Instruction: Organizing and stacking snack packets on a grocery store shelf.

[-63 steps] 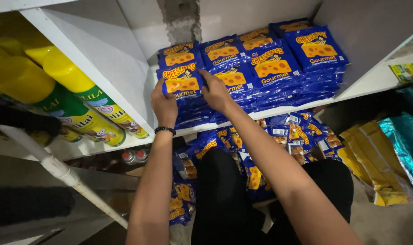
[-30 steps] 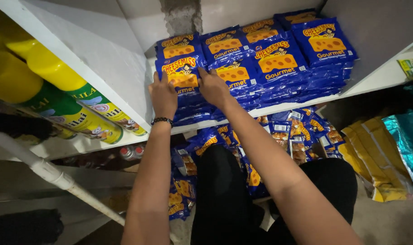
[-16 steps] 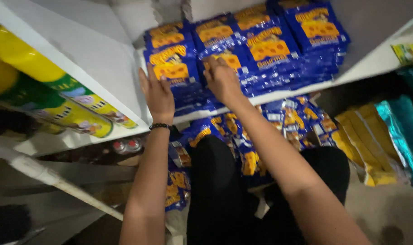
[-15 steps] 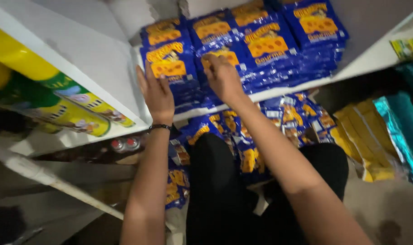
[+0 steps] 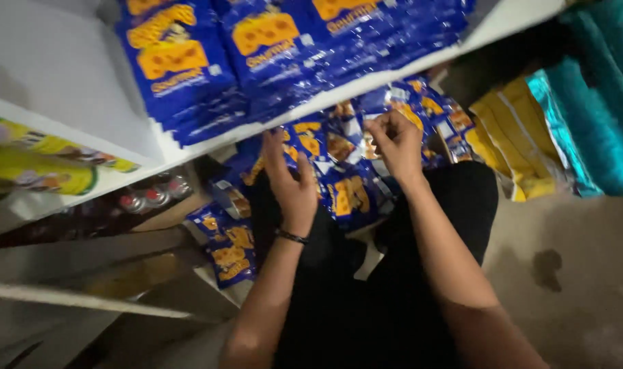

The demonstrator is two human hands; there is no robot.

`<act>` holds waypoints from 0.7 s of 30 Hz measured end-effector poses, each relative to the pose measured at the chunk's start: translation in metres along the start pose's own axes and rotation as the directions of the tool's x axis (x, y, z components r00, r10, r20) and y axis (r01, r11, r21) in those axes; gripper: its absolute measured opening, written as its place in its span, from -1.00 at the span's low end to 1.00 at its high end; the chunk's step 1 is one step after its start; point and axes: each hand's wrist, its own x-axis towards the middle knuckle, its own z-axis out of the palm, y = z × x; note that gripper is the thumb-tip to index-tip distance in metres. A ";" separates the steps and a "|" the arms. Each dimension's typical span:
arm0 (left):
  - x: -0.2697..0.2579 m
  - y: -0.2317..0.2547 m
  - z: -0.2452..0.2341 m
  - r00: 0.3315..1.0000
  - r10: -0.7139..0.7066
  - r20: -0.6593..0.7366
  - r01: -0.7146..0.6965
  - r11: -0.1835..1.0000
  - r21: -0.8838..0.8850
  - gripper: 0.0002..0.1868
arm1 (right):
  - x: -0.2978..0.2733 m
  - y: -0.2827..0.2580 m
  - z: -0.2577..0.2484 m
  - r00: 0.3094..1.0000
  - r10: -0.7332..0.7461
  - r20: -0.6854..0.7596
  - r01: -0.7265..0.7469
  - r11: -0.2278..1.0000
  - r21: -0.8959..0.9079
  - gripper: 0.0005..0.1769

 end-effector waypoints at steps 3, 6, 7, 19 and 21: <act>-0.055 -0.019 0.036 0.989 -0.122 0.080 0.123 0.992 -0.012 -0.47 | -0.006 0.069 -0.016 0.993 0.115 -0.040 -0.114 0.993 0.019 -0.64; -0.093 -0.030 0.062 0.973 -0.159 0.165 0.170 0.984 -0.057 -0.45 | -0.009 0.119 -0.025 0.994 0.107 -0.032 -0.108 0.994 -0.023 -0.70; -0.106 -0.038 0.072 0.970 -0.164 0.181 0.176 0.983 -0.056 -0.45 | -0.012 0.131 -0.026 0.992 0.122 -0.040 -0.123 0.992 -0.024 -0.70; -0.229 -0.184 0.172 0.707 -0.535 0.464 0.466 0.845 0.264 -0.21 | -0.075 0.362 0.001 0.868 0.381 0.319 0.003 0.638 -0.770 -0.74; -0.239 -0.202 0.179 0.735 -0.541 0.409 0.525 0.836 0.163 -0.17 | -0.087 0.387 0.006 0.849 0.379 0.368 -0.037 0.737 -0.675 -0.53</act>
